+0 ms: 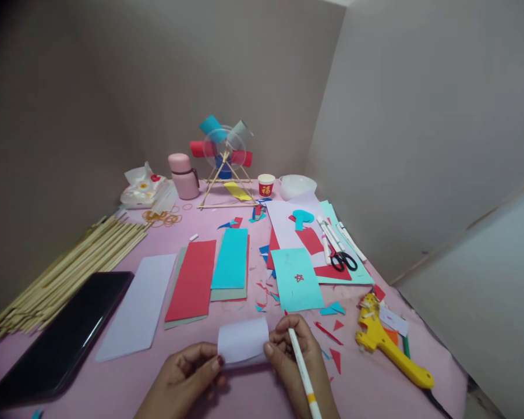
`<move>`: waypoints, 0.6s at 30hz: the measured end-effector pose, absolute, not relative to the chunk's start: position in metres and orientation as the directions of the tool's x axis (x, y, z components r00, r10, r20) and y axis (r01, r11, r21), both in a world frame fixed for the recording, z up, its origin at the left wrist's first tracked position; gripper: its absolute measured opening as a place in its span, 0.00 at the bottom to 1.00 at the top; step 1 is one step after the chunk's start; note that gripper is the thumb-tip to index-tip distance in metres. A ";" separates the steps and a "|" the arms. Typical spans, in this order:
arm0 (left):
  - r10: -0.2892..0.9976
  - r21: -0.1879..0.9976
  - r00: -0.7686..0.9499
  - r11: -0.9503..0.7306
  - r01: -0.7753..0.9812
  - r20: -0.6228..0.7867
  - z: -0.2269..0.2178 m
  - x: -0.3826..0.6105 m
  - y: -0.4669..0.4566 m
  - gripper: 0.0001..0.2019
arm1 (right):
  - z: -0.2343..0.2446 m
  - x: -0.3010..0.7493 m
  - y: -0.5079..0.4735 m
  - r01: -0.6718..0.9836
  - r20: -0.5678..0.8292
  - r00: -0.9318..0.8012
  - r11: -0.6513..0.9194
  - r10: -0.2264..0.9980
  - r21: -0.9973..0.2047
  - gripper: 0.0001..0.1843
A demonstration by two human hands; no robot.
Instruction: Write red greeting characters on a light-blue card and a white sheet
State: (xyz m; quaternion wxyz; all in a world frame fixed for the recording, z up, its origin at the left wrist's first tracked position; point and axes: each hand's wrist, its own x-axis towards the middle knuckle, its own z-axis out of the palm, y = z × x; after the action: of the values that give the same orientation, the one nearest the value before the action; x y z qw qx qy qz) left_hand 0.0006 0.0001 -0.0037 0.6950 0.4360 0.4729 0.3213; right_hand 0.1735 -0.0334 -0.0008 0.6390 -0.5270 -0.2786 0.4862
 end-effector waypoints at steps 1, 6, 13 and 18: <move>0.859 0.910 0.341 0.413 -0.025 -0.381 -0.004 0.000 0.001 0.20 | 0.000 0.173 -0.033 -0.328 -0.156 0.369 -0.029 0.916 -0.944 0.19; 0.859 0.908 0.326 0.420 -0.008 -0.395 -0.007 0.000 0.003 0.19 | 0.000 0.173 -0.034 -0.329 -0.152 0.354 -0.029 0.923 -0.944 0.19; 0.849 0.887 0.293 0.462 -0.013 -0.439 -0.011 0.003 0.000 0.20 | -0.010 0.178 -0.035 -0.287 -0.133 0.323 -0.037 0.937 -0.957 0.18; 0.855 0.886 0.280 0.463 -0.032 -0.436 -0.010 0.004 0.000 0.23 | -0.018 0.179 -0.033 -0.306 -0.118 0.318 -0.015 0.941 -0.952 0.20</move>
State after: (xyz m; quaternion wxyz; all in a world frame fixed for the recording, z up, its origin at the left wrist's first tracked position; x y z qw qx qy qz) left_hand 0.0039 0.0004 -0.0102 0.6892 0.4063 0.5064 0.3219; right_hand 0.1787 -0.0325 -0.0181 0.6297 -0.5124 -0.3095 0.4950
